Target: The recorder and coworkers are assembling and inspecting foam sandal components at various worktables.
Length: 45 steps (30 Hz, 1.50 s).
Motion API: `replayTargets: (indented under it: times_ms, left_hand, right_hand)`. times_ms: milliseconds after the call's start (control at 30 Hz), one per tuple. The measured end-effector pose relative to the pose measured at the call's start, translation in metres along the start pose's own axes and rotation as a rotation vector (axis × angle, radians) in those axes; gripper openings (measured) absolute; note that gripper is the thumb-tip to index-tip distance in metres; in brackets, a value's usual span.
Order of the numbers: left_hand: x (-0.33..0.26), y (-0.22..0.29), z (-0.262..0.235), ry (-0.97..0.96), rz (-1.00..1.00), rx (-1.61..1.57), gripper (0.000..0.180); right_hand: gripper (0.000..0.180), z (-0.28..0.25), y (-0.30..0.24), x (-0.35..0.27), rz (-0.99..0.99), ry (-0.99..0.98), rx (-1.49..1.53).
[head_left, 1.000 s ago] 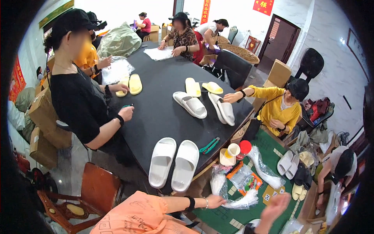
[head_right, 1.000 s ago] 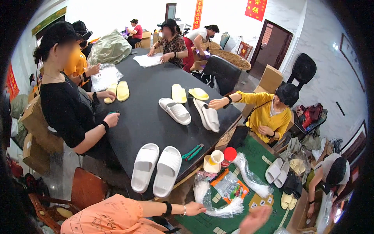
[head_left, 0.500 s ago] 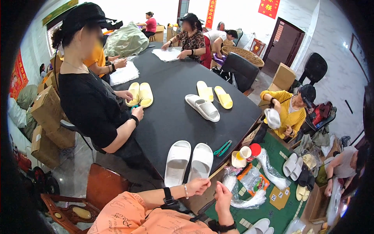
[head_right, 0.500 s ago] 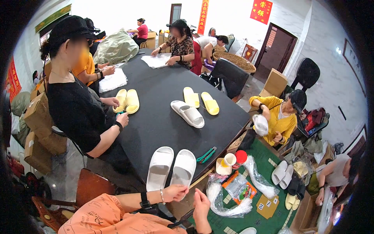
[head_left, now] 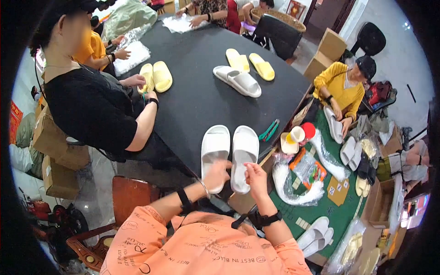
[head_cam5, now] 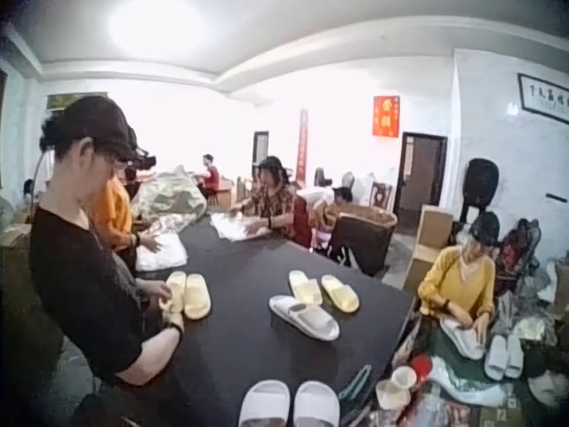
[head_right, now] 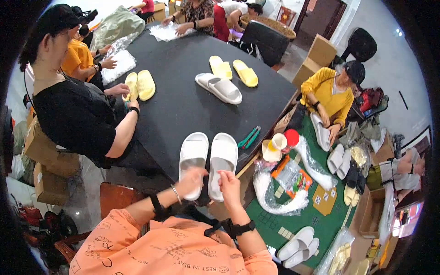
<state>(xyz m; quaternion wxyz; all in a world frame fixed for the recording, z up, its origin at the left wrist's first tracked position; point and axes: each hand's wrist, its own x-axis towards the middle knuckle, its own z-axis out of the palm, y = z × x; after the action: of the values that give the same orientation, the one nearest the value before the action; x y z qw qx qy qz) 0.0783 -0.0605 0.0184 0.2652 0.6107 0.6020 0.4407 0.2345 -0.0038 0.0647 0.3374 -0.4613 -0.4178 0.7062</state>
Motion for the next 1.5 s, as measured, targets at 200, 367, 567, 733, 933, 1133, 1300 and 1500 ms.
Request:
replayTargets:
  times_ms: [200, 367, 567, 733, 933, 1133, 1300, 1500]
  left_hand:
    - [0.086, -0.073, -0.075, 0.226, -0.275, 0.185, 0.027]
    - [0.117, -0.118, -0.061, 0.055, -0.374, 0.337, 0.022]
    - [0.139, -0.081, -0.031, -0.361, -0.635, 0.556, 0.038]
    - [0.145, -0.159, -0.011, -0.313, -0.707, 0.466, 0.034]
    - [0.157, -0.107, -0.016, -0.22, -0.711, 0.417, 0.025]
    - [0.154, -0.092, -0.008, 0.153, -0.418, -0.128, 0.022]
    - [0.158, -0.095, 0.014, 0.16, -0.214, 0.057, 0.019]
    - [0.151, -0.083, 0.018, -0.184, -0.065, 0.137, 0.016]
  right_hand:
    - [0.02, 0.043, 0.052, -0.001, 0.301, -0.343, -0.366]
    - [0.019, 0.065, 0.078, 0.027, 0.363, -0.33, -0.447]
    - [0.014, 0.082, 0.088, 0.088, 0.234, -0.096, -0.42]
    - [0.012, 0.112, 0.097, 0.111, 0.138, 0.061, -0.65]
    - [0.029, 0.084, 0.08, 0.08, -0.152, 0.072, -0.766]
    - [0.049, 0.047, 0.074, 0.035, 0.126, 0.067, 0.254]
    - [0.048, 0.058, 0.026, 0.028, 0.004, 0.228, 0.249]
    - [0.052, 0.006, 0.078, 0.087, -0.074, 0.193, -0.29]
